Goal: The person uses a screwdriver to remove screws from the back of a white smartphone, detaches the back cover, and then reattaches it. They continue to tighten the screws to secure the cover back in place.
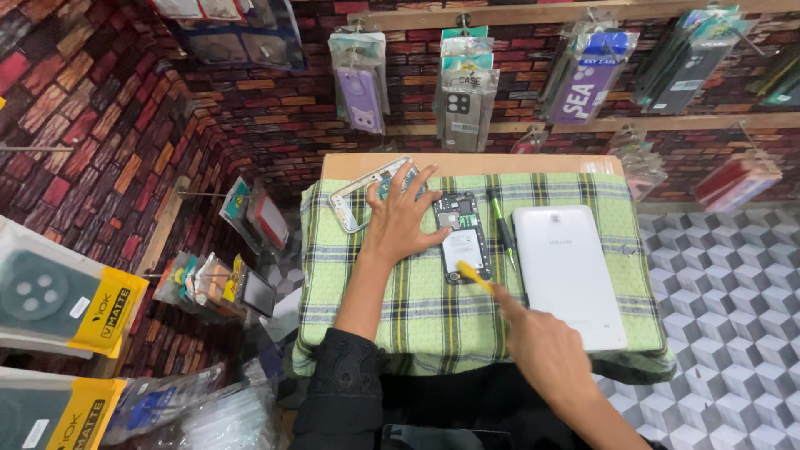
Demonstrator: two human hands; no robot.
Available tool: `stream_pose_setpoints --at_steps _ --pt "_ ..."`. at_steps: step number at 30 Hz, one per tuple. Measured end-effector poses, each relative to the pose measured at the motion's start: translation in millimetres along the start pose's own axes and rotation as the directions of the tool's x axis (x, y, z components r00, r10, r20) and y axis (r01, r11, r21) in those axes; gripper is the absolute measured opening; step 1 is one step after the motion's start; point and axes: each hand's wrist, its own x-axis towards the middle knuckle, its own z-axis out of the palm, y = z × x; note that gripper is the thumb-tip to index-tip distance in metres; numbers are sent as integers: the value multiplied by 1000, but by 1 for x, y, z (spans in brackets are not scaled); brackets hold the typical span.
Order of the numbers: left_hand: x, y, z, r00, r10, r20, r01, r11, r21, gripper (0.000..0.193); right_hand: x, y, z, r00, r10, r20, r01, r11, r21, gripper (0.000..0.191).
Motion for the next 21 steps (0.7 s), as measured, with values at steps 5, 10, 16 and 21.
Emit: stream_pose_setpoints --at_steps 5,10,16,21 --pt "-1 0 -1 1000 13 -17 -13 1000 -6 58 21 -8 -5 999 -30 -10 30 1000 -3 60" --pt "0 1 -1 1000 13 -26 -13 1000 -12 57 41 -2 -23 995 42 -90 -45 998 -42 51" --pt "-2 -2 3 999 23 -35 -23 1000 15 53 45 -9 -18 997 -50 -61 44 995 -95 44" --pt "0 -8 13 998 9 -65 -5 998 58 45 58 19 -25 986 -11 -164 2 999 -54 54"
